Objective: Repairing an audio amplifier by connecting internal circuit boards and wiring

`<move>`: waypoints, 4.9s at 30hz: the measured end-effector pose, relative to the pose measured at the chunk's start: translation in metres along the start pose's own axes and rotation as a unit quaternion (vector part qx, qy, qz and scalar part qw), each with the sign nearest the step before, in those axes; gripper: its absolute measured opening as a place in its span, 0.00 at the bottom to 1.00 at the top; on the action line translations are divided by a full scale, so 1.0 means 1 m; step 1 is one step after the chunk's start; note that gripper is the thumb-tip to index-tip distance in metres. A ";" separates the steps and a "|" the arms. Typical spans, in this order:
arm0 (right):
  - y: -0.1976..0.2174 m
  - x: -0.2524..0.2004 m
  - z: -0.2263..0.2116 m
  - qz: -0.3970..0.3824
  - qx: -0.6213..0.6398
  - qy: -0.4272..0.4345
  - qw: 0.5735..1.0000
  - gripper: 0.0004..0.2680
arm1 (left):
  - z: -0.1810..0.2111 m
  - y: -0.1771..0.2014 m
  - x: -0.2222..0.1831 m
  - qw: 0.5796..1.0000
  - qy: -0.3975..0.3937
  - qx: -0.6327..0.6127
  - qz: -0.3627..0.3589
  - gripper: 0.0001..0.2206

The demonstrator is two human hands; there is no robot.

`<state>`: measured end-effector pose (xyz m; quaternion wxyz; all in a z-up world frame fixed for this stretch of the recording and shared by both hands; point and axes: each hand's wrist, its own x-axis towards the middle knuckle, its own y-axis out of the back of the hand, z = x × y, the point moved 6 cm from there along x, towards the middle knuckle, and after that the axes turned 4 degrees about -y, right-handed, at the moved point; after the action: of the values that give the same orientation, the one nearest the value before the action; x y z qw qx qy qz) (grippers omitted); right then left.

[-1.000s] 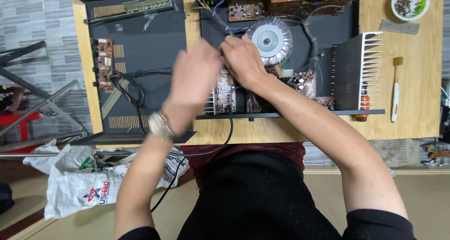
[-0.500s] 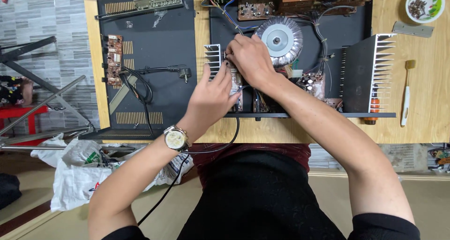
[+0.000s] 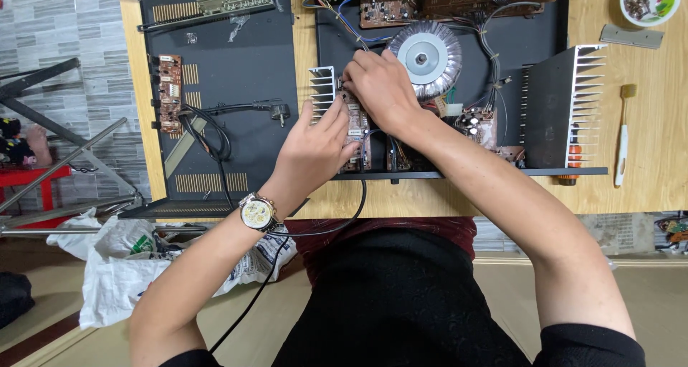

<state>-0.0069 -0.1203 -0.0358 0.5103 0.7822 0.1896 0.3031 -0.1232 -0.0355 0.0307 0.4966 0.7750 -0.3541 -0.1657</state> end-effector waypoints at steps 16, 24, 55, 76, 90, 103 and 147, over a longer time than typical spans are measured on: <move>0.001 0.002 -0.001 0.004 0.007 0.015 1.000 0.03 | 0.002 -0.006 -0.002 1.000 0.012 -0.021 0.014 0.24; 0.012 -0.002 0.000 0.049 0.018 0.032 0.998 0.10 | 0.007 -0.025 -0.006 0.996 0.016 -0.077 0.040 0.22; 0.003 0.004 -0.001 0.079 -0.046 0.089 0.992 0.08 | 0.003 -0.024 0.000 0.990 0.056 -0.104 -0.073 0.24; -0.002 0.000 0.004 0.003 0.015 0.054 0.998 0.08 | 0.011 -0.039 -0.005 0.992 0.061 -0.106 -0.038 0.26; 0.000 0.002 0.000 0.012 0.028 0.060 0.998 0.04 | 0.010 -0.039 -0.005 0.990 0.052 -0.130 -0.034 0.25; -0.011 -0.001 0.000 0.024 -0.048 0.080 0.995 0.06 | 0.009 -0.039 -0.007 0.989 0.053 -0.134 -0.018 0.25; 0.006 0.001 -0.010 -0.011 0.027 0.053 0.998 0.03 | -0.094 -0.150 0.127 0.791 -0.032 -0.429 -0.435 0.13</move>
<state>-0.0123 -0.1154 -0.0268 0.4820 0.7761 0.2332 0.3331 0.0794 -0.0262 -0.0484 0.6423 0.5483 0.1124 -0.5236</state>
